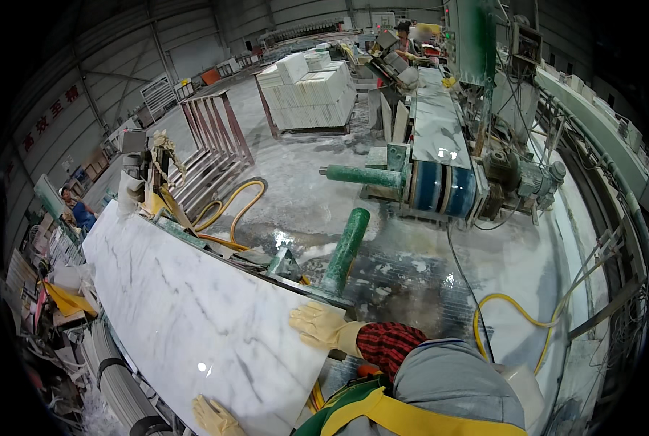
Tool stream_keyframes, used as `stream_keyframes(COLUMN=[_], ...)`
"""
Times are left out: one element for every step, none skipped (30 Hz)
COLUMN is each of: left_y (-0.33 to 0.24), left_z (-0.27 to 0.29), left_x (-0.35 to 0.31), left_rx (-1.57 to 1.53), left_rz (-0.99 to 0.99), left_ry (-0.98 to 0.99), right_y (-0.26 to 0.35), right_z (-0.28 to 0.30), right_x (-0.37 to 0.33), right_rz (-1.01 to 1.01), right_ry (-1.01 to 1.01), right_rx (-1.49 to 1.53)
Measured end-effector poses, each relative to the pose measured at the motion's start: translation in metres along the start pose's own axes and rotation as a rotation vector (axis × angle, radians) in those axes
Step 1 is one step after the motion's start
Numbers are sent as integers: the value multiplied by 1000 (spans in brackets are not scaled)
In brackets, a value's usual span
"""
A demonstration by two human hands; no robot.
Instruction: The person repeatedly lifts and places large marble slabs onto a conveyor system in a factory. They guide the slabs through the machinery and stack them at the end of the line.
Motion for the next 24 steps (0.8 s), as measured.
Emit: stream_keyframes(left_y=[1, 1, 0, -4, -5, -3, -2, -8, -8, -7, -7, -10, -12, -11, -9, -6, -7, -9, -9, -9, -9, -7, -8, -8], left_z=[-3, -2, -3, -5, -4, -5, -8, -16, -18, -17, -13, -8, -8, -11, -13, -14, -12, -9, -8, -10, -13, -16, -13, -10], left_x=[-1, -2, -3, -1, -4, -8, -9, 8, 11, 8, 6, 6, 6, 4, 1, -3, -1, 1, 0, -1, -3, -4, 0, 4], left_rx=[22, 47, -67, -178, -281, -286, -291, -316, -282, -242, -220, -210, -208, -208, -210, -213, -208, -204, -200, -183, -167, -151, -156, -161], left_rz=[-13, -25, 114, 257, 412, 404, 400, 352, 343, 348, 374, 389, 400, 398, 394, 388, 394, 397, 400, 401, 402, 402, 385, 368], left_ry=[-49, -94, -63, -33, 6, 47, 89, 124, 122, 121, 127, 127, 128, 123, 117, 111, 132, 152, 172, 170, 169, 167, 175, 183], right_y=[0, 1, 4, 4, 8, 13, 10, -2, -6, 2, 9, 11, 11, 10, 10, 11, 13, 14, 15, 16, 16, 17, 16, 16], right_z=[0, -2, -3, -2, 3, 4, 4, 8, 4, 7, 13, 14, 14, 15, 16, 18, 21, 23, 23, 25, 26, 27, 28, 29], right_x=[0, 0, 1, 2, 6, 9, 10, -2, -6, -4, -2, 0, 0, 2, 3, 3, 5, 7, 7, 9, 9, 9, 9, 8], right_rz=[7, 16, 27, 26, 32, 36, 42, -30, -65, -55, -49, -86, -71, -53, -37, -26, -20, -15, -12, -5, 0, 6, 8, 11], right_ry=[-18, -33, -49, -38, -18, 5, 21, 59, 103, 64, 26, 72, 62, 54, 45, 41, 34, 27, 24, 18, 18, 15, 11, 6], right_rx=[-7, -10, -11, -3, 17, 48, 44, 25, 33, 30, 20, -3, 6, 12, 17, 30, 30, 29, 33, 36, 44, 52, 56, 60])
Point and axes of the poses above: each hand's wrist, its own x-axis towards the middle knuckle, its own z-axis out of the back of the hand, y = z × x, the point moved 1 cm from there along x, towards the middle knuckle, and after that the axes turned 5 degrees about x, right-handed, at the moved point
